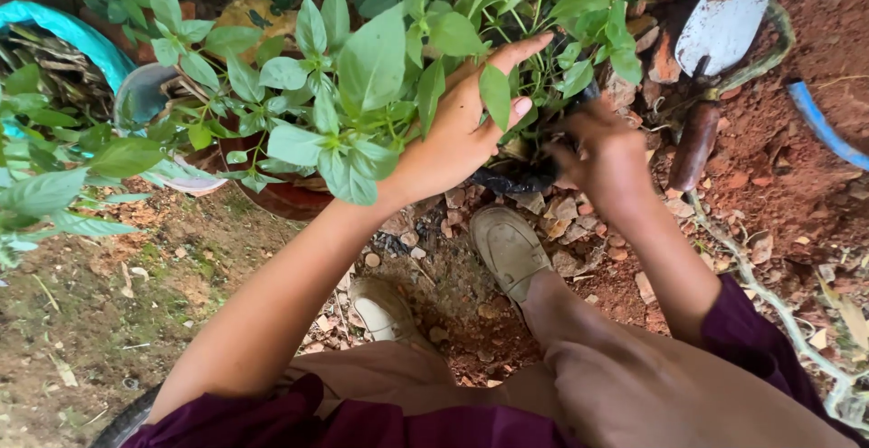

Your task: Tending to plants in a garden bed, using a trowel to dig and move soil.

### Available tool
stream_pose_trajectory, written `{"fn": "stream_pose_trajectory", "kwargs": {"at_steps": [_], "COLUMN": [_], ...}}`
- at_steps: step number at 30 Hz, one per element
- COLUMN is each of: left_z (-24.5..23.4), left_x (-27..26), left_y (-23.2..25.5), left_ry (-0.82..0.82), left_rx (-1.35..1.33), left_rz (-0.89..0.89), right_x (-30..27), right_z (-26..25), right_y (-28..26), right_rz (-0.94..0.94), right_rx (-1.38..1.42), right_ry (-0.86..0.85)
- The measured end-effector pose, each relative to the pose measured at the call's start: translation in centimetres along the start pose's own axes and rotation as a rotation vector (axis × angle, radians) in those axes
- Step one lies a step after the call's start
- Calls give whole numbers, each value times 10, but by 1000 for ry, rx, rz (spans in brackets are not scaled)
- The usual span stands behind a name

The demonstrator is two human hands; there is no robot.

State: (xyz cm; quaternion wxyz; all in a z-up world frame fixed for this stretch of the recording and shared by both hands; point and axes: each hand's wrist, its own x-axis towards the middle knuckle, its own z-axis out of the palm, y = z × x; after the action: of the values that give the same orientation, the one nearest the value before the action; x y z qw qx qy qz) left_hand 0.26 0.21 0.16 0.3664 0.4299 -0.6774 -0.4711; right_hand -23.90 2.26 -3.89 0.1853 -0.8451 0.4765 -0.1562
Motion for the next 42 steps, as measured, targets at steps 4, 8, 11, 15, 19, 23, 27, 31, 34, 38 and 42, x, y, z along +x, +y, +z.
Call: {"fn": "stream_pose_trajectory", "kwargs": {"at_steps": [4, 8, 11, 15, 19, 23, 27, 31, 34, 38, 42], "left_z": [-1, -4, -4, -4, 7, 33, 16, 13, 15, 17, 18], "left_x": [-1, -1, -1, -5, -10, -26, -29, -30, -29, -30, -29], "left_y": [2, 6, 7, 10, 9, -2, 33, 23, 15, 27, 32], "left_ry": [-1, -15, -14, -11, 9, 107, 101, 102, 150, 155, 130], "left_rx": [-41, -11, 21, 47, 8, 35, 190, 72, 20, 40, 22], "left_rz": [21, -30, -14, -1, -54, 26, 90, -42, -68, -27, -47], "right_x": [-18, -30, -30, -19, -7, -12, -17, -13, 1, 9, 12], "right_z": [16, 26, 26, 23, 3, -1, 40, 37, 17, 33, 46], "right_y": [25, 18, 6, 1, -9, 20, 25, 13, 20, 40, 31], "right_rz": [234, 181, 207, 332, 193, 245, 86, 195, 260, 270, 163], "right_rx": [-118, -148, -103, -135, -163, -150, -329, -194, -90, -122, -201], "right_ry": [-23, -52, -33, -9, -23, -31, 10, 15, -2, 27, -20]}}
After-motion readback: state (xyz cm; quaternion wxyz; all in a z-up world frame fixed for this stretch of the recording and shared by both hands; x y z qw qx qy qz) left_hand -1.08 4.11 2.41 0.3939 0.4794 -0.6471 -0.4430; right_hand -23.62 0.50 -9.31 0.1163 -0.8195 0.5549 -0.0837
